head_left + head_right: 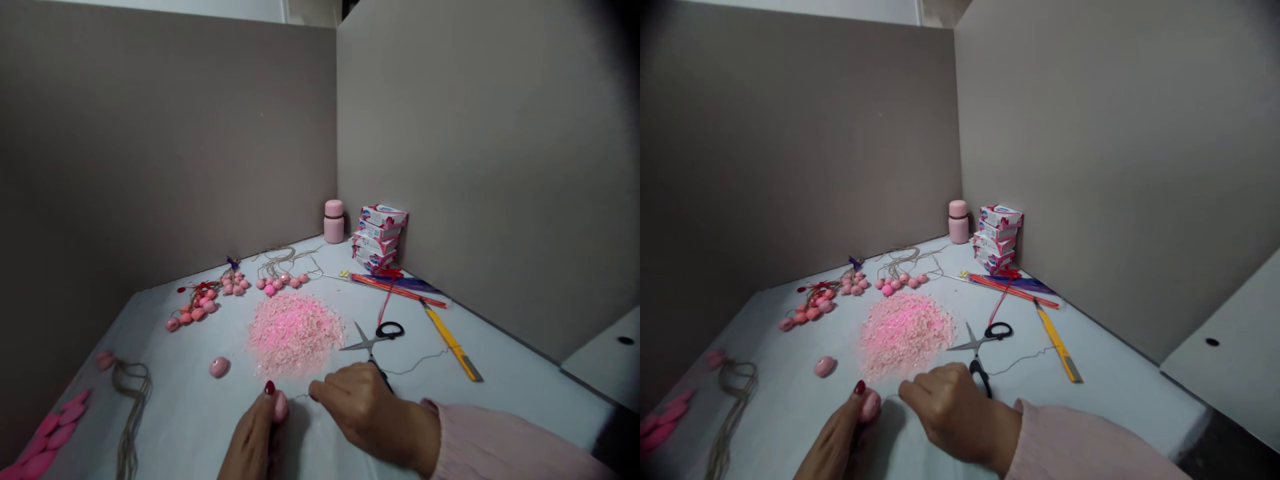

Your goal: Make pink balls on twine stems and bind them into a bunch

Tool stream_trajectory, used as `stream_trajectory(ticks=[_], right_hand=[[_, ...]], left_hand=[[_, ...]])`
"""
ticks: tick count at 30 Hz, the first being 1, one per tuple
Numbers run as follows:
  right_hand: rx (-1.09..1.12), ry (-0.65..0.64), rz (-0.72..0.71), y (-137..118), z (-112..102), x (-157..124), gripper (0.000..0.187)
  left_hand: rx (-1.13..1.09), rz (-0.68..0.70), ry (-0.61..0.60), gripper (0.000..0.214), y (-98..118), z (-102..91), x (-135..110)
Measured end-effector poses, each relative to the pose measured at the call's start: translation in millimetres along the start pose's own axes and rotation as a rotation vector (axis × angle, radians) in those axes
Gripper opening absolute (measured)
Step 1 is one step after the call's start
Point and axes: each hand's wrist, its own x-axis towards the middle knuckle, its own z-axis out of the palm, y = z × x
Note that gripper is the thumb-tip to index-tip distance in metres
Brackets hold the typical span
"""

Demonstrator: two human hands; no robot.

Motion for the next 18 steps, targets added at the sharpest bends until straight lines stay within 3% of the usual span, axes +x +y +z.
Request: stream_trajectory(ticks=[3,7,10,12,16,18], right_hand=[[0.03,0.008,0.041,5,0,-1,0.022],[0.057,0.001,0.058,8,2,-2,0.022],[0.055,-0.007,0.097,10,5,-3,0.02],[0.046,-0.045,0.15,12,8,-3,0.019],[0.122,-0.112,0.258,13,8,-2,0.02],[0.235,-0.095,0.314,12,6,-1,0.02]], left_hand=[[-0.167,-0.113,-0.062,0.044,4,-5.4,1],[-0.403,-0.055,-0.174,0.038,12,-6.9,0],[-0.509,-0.091,-0.224,0.037,14,-7.1,-3],[-0.382,-0.055,-0.208,0.042,12,-7.0,-3],[0.227,0.267,0.018,0.028,0,-6.1,3],[0.254,0.263,0.045,0.026,-5,-6.3,7]])
